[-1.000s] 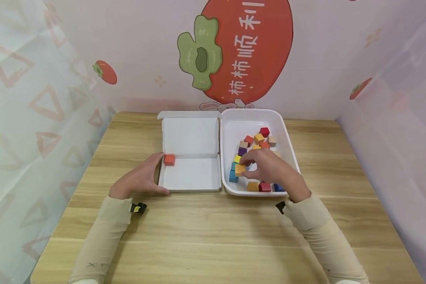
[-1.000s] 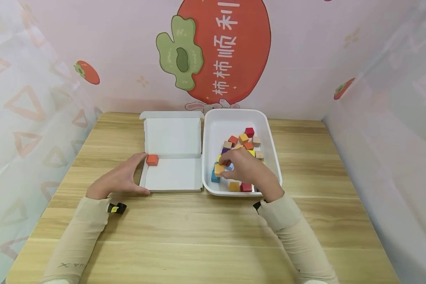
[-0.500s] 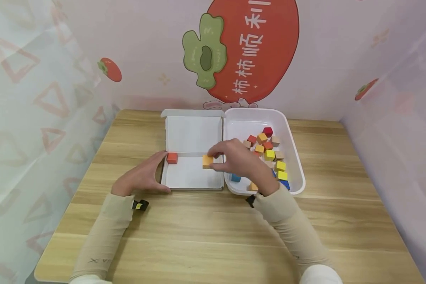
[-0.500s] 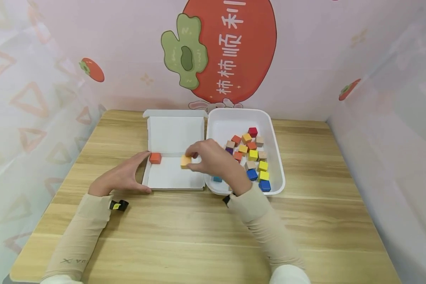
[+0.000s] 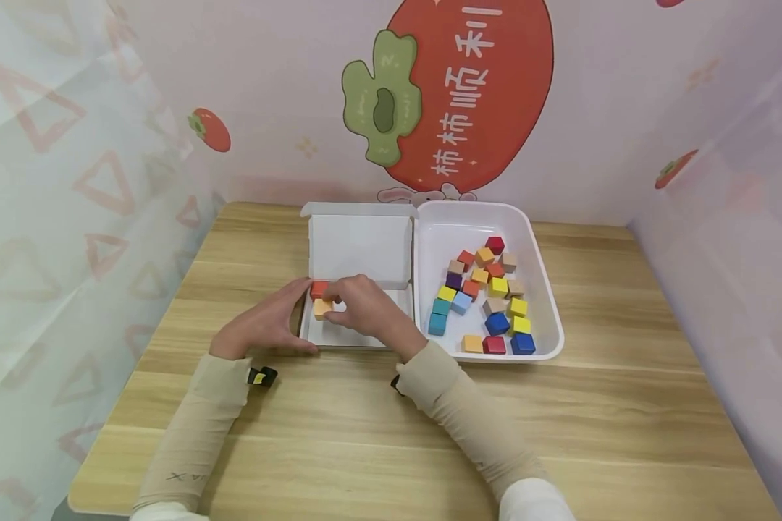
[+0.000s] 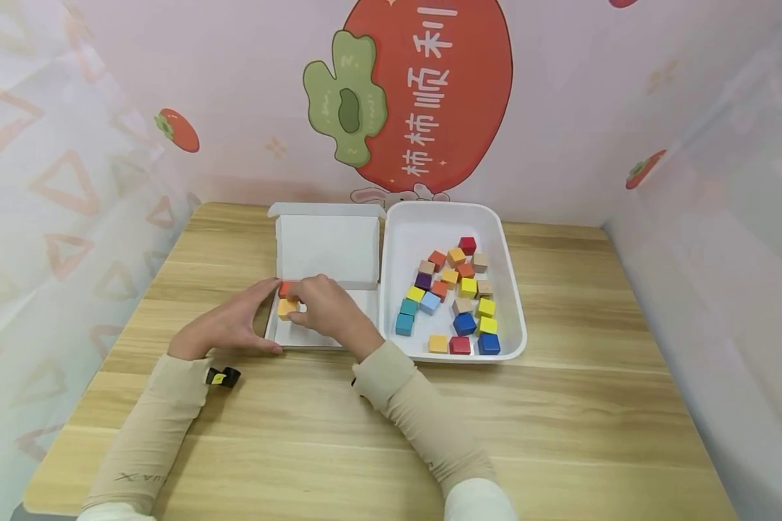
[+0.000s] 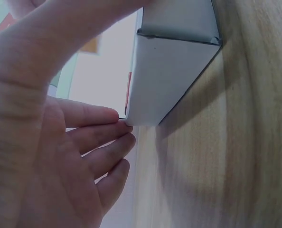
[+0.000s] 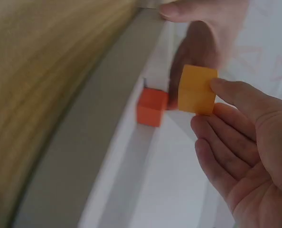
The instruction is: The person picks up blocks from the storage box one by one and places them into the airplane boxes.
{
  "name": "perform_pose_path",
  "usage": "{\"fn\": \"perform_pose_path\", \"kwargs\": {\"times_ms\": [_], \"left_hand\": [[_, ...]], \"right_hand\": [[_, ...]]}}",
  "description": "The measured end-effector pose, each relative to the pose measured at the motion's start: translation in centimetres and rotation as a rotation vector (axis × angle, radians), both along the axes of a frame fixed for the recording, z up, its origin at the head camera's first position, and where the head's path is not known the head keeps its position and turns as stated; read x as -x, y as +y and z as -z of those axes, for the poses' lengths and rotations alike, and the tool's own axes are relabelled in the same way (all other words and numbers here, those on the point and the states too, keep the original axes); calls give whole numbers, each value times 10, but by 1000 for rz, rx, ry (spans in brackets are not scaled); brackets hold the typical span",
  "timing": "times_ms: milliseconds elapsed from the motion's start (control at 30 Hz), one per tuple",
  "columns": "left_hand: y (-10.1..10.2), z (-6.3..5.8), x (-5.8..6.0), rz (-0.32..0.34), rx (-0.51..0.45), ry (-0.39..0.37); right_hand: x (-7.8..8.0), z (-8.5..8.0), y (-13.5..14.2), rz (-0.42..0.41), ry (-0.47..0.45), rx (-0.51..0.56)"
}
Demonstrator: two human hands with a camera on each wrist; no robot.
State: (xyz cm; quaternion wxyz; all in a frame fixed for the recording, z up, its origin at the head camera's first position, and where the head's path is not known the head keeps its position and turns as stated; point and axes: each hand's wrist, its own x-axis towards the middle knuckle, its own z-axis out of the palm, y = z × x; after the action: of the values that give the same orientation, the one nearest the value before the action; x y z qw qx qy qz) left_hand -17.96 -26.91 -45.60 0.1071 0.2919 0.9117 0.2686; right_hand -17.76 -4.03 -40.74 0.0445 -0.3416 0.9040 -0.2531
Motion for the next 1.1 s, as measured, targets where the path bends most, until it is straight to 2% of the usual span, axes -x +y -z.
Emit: {"fn": "perform_pose_path", "kwargs": {"times_ms": [100,233,500,700,900,1100], "left_hand": [[0,1,0,4,5,7],[0,2,0,-3,18,2],[0,2,0,-11,27,-3],[0,1,-1,-28,59,-12],[0,3,0,-18,39,-2],[1,0,-2,-24,26,1]], "right_hand": [[5,13,-8,18,28,5],[10,26,-13,56,23,10],[12,38,-20,148,20,36],[13,41,-28,213,0,59],[13,41,-35,252,-14,66],[8,35,-34,277,-2,11]]}}
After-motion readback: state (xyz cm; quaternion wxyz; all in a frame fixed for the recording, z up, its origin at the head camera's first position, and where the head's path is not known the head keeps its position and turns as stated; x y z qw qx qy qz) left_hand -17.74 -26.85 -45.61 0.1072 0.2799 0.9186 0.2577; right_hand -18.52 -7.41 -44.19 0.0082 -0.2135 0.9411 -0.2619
